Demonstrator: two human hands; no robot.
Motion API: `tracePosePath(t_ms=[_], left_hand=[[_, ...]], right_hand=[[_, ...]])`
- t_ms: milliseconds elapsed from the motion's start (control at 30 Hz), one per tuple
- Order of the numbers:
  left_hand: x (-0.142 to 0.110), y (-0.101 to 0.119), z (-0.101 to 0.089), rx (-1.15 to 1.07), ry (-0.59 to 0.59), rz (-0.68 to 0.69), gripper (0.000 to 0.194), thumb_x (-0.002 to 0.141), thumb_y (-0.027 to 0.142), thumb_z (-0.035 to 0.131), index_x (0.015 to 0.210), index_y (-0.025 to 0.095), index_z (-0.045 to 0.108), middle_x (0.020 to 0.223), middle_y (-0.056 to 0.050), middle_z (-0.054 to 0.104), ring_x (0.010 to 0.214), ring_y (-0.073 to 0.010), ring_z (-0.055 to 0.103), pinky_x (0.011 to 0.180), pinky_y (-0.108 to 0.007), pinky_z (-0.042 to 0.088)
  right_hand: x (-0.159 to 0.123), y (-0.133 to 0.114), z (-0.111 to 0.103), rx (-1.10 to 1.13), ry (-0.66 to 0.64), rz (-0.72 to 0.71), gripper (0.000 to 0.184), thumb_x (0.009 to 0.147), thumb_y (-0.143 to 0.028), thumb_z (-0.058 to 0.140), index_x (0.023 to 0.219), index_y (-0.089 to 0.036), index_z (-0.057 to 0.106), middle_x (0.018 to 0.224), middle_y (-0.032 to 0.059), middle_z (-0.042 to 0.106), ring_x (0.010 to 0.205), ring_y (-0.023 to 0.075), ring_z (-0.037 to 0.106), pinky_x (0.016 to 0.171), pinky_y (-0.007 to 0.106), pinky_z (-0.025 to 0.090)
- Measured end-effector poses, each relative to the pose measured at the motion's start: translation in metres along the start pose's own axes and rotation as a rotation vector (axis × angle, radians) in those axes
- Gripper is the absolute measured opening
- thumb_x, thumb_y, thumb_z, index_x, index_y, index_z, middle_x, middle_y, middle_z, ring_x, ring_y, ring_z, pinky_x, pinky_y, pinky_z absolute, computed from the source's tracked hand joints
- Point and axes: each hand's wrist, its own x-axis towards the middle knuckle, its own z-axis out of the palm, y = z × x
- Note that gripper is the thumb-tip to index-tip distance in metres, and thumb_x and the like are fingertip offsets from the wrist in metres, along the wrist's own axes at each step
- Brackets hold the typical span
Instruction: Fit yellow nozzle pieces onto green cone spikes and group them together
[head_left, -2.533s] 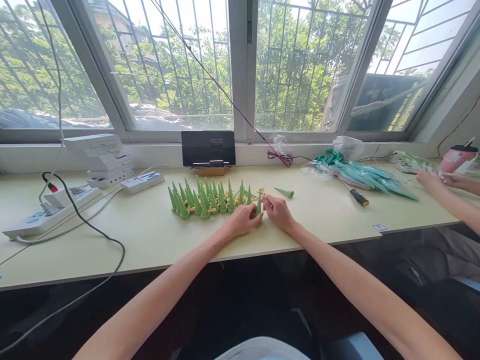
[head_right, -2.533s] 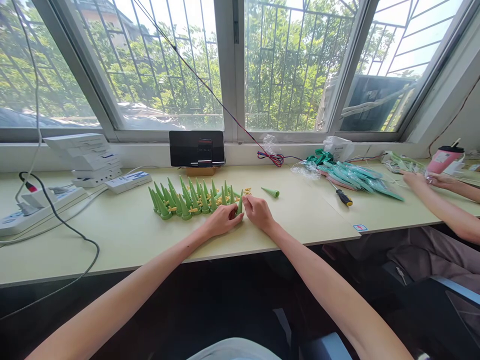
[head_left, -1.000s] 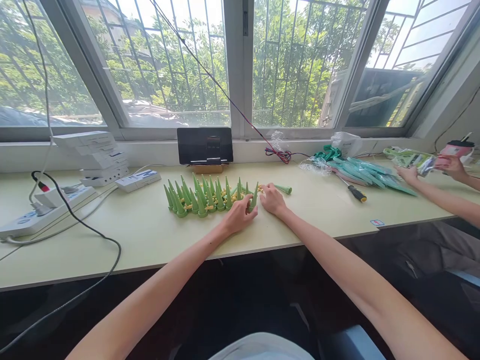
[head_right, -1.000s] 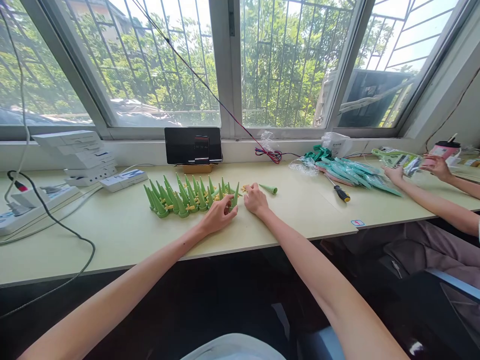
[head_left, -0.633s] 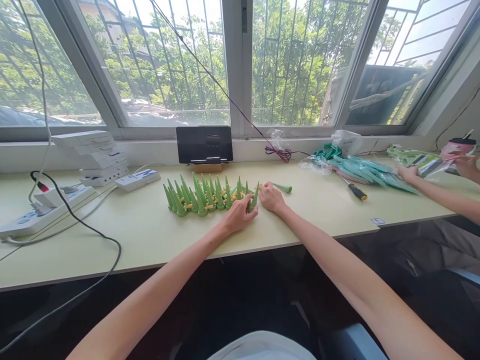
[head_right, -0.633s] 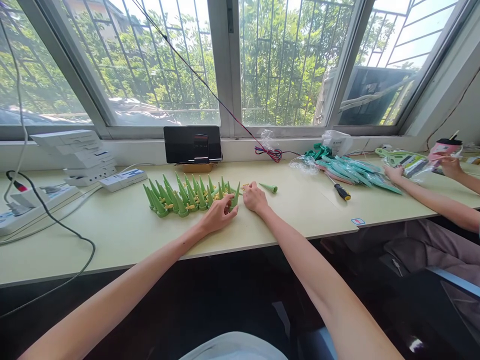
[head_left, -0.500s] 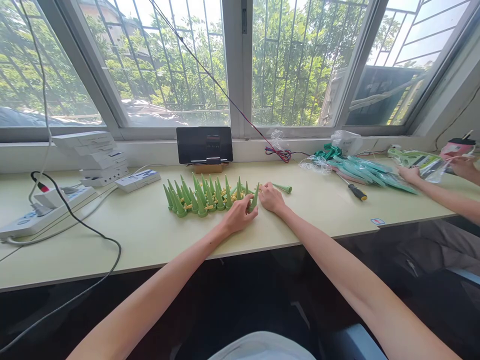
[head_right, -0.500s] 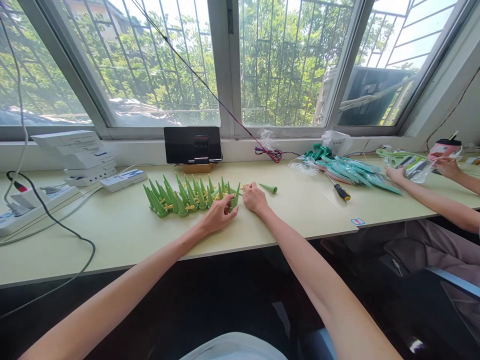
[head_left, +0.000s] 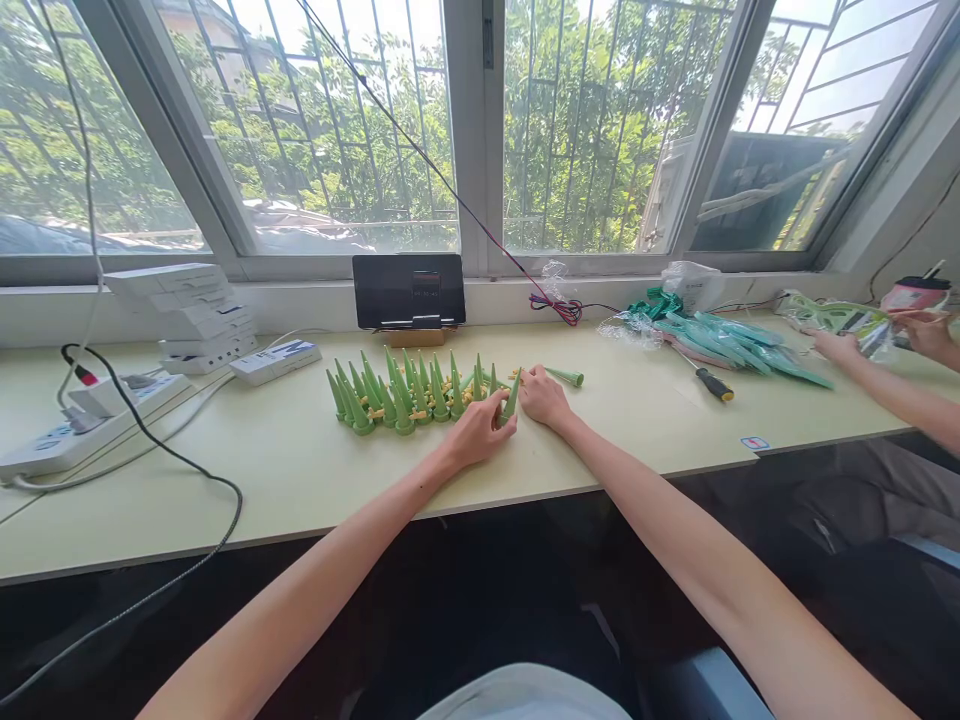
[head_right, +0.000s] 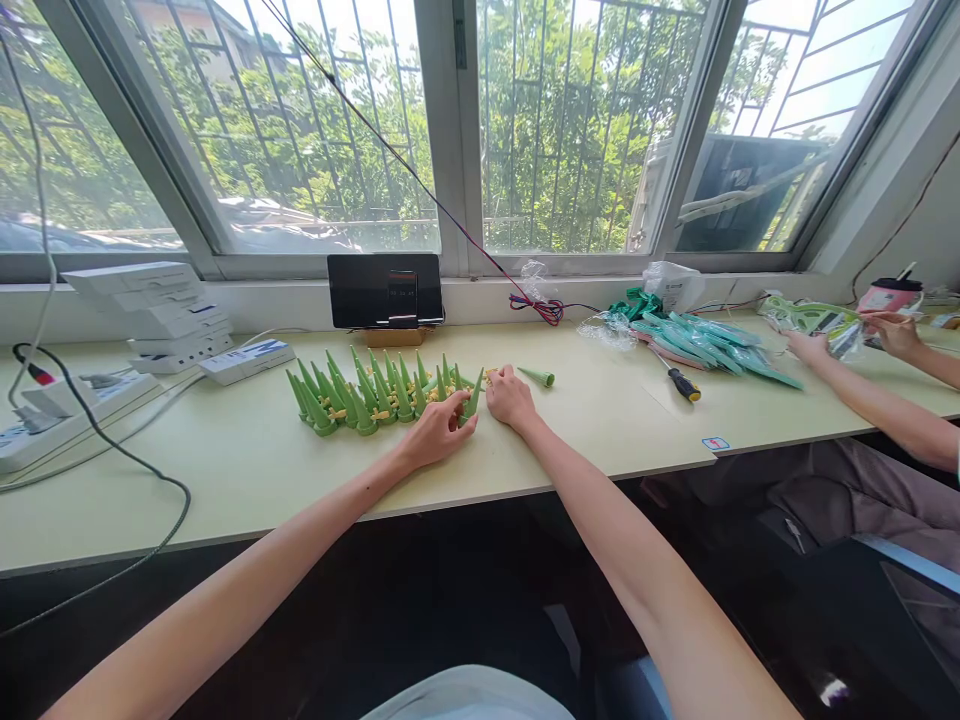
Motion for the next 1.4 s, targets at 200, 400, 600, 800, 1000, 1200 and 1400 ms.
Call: tracePosePath(t_ms=[200, 400, 600, 800, 1000, 1200, 1400], left_hand=[[0.0, 0.0, -0.001, -0.006, -0.001, 0.006, 0.031, 0.089, 0.032, 0.051, 0.113, 0.014, 0.054, 0.061, 0.005, 0.049, 0.055, -0.011, 0.047, 0.057, -0.023, 0.036], [0.0, 0.001, -0.001, -0.008, 0.002, 0.021, 0.029, 0.088, 0.031, 0.051, 0.111, 0.015, 0.055, 0.062, 0.005, 0.05, 0.054, -0.0108, 0.047, 0.057, -0.023, 0.036], [0.0, 0.001, -0.001, -0.008, 0.003, 0.024, 0.028, 0.087, 0.031, 0.052, 0.11, 0.015, 0.056, 0.06, 0.004, 0.051, 0.054, -0.0114, 0.048, 0.056, -0.023, 0.036], [0.0, 0.0, 0.0, 0.001, -0.001, 0.03, 0.028, 0.087, 0.031, 0.052, 0.11, 0.015, 0.055, 0.063, 0.004, 0.052, 0.055, -0.0113, 0.047, 0.057, -0.024, 0.036], [0.0, 0.001, -0.001, 0.018, -0.005, 0.034, 0.027, 0.088, 0.031, 0.051, 0.109, 0.015, 0.056, 0.059, 0.005, 0.047, 0.054, -0.0116, 0.045, 0.057, -0.024, 0.035], [-0.001, 0.0, -0.001, -0.004, 0.006, 0.04, 0.028, 0.086, 0.031, 0.052, 0.109, 0.015, 0.057, 0.06, 0.004, 0.05, 0.054, -0.0115, 0.045, 0.057, -0.024, 0.035], [-0.001, -0.001, 0.0, 0.007, 0.004, 0.044, 0.028, 0.087, 0.032, 0.053, 0.108, 0.015, 0.058, 0.059, 0.004, 0.049, 0.054, -0.0119, 0.046, 0.057, -0.024, 0.035]], right_hand=[[-0.001, 0.0, 0.0, 0.023, 0.004, 0.003, 0.028, 0.094, -0.026, 0.038, 0.114, -0.02, 0.057, 0.112, 0.0102, 0.054, 0.088, 0.0213, 0.062, 0.074, 0.031, 0.046], [-0.004, -0.001, -0.002, 0.029, -0.01, 0.02, 0.029, 0.095, -0.025, 0.038, 0.116, -0.019, 0.056, 0.114, 0.0116, 0.055, 0.089, 0.0219, 0.061, 0.075, 0.031, 0.045], [-0.008, -0.001, -0.002, 0.04, 0.008, 0.008, 0.026, 0.093, -0.023, 0.039, 0.113, -0.019, 0.056, 0.111, 0.0108, 0.057, 0.084, 0.0211, 0.06, 0.071, 0.03, 0.043], [-0.013, -0.003, -0.003, 0.049, 0.007, 0.004, 0.024, 0.092, -0.02, 0.038, 0.107, -0.019, 0.057, 0.107, 0.0097, 0.059, 0.081, 0.0205, 0.059, 0.068, 0.029, 0.041], [-0.02, -0.006, -0.005, 0.058, 0.008, -0.008, 0.024, 0.091, -0.02, 0.038, 0.106, -0.02, 0.057, 0.102, 0.0089, 0.06, 0.081, 0.021, 0.059, 0.067, 0.03, 0.04], [-0.021, -0.007, -0.005, 0.077, 0.014, -0.003, 0.024, 0.09, -0.02, 0.039, 0.105, -0.02, 0.057, 0.101, 0.0082, 0.06, 0.079, 0.0208, 0.058, 0.066, 0.03, 0.04], [-0.021, -0.005, -0.006, 0.101, 0.039, 0.027, 0.027, 0.088, -0.02, 0.041, 0.11, -0.021, 0.057, 0.109, 0.0096, 0.055, 0.079, 0.0195, 0.059, 0.066, 0.029, 0.041]])
